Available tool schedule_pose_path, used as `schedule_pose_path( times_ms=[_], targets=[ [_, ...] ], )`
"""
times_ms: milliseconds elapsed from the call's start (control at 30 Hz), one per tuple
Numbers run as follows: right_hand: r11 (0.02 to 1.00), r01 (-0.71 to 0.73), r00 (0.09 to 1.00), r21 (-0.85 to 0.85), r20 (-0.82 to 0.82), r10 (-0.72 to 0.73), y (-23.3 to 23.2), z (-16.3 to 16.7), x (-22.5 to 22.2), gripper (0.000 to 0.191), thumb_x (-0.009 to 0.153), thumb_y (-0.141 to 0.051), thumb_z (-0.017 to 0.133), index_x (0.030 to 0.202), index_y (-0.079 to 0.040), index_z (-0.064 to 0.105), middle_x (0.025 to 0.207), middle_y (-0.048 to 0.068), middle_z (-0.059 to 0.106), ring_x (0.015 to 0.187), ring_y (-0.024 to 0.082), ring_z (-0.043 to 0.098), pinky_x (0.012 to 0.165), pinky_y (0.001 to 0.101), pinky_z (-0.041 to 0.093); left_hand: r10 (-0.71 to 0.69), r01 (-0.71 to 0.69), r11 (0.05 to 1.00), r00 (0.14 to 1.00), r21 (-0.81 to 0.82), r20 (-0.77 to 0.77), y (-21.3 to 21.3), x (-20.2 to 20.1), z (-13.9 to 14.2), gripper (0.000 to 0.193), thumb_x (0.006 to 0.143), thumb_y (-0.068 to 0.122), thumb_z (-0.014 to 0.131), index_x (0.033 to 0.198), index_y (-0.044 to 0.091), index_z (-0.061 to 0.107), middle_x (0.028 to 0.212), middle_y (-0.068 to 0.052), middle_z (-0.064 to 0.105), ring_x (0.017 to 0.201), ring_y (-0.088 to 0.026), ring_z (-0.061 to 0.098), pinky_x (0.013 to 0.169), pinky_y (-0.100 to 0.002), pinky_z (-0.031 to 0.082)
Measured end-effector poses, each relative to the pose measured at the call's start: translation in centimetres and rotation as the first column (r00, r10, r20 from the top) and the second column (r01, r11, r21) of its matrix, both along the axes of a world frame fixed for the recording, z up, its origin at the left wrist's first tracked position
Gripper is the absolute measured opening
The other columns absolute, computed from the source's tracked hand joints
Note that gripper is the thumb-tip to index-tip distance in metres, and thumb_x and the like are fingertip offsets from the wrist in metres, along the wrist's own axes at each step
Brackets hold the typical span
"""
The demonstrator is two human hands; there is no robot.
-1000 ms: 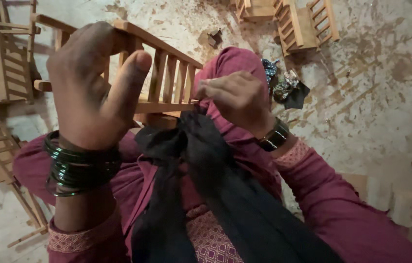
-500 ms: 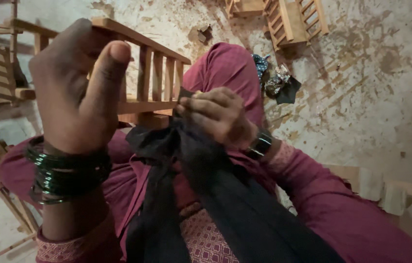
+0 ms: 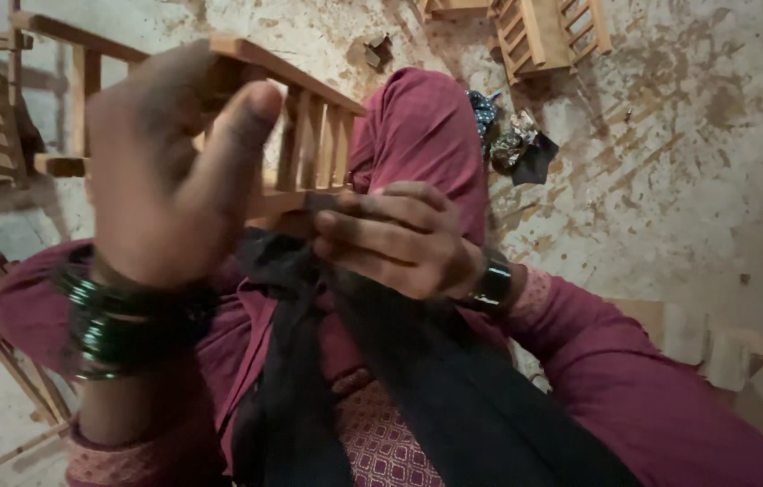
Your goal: The person sits on the floor holding a small wooden chair on their lap and sands its surfaces with sandpaper, rubbing the seat, backrest and edges, then sets the chair aside and picks up another chair to sand.
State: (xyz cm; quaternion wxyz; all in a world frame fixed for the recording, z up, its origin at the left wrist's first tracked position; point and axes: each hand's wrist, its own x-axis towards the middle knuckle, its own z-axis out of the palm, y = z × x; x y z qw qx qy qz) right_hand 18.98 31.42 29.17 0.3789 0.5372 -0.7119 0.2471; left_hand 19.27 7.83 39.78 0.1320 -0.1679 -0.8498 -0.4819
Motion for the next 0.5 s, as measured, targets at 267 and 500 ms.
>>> schedule_pose_path(
  times_ms=[267,500],
  targets=[
    [0.995,0.006,0.991,-0.101,-0.132,-0.02,-0.9,0.2,0.5,0.029,0.098,-0.012,0.08,0.127,-0.015,0.075,0.139,0.002,0.062,0.121,0.018,0.061,0.101,0.0339,0.054,0.025,-0.05,0.99,0.981,-0.128,-0.193,1.3,-0.1,-0.2,0.04,0.118,0.032,0.058,0.105,-0.005,0.066,0.087,-0.017,0.064,0.079,-0.027,0.064,0.07,-0.035,0.045],
    [0.991,-0.121,0.992,-0.052,-0.05,0.118,0.4,-1.8,-0.1,0.026,0.096,-0.008,0.083,0.121,-0.01,0.075,0.132,0.003,0.067,0.123,0.022,0.064,0.1,0.036,0.057,-0.056,0.056,0.997,0.998,0.049,-0.004,0.8,1.3,-0.2,0.027,0.105,0.024,0.061,0.109,-0.002,0.067,0.091,-0.007,0.07,0.084,-0.013,0.072,0.076,-0.029,0.058]
  ],
)
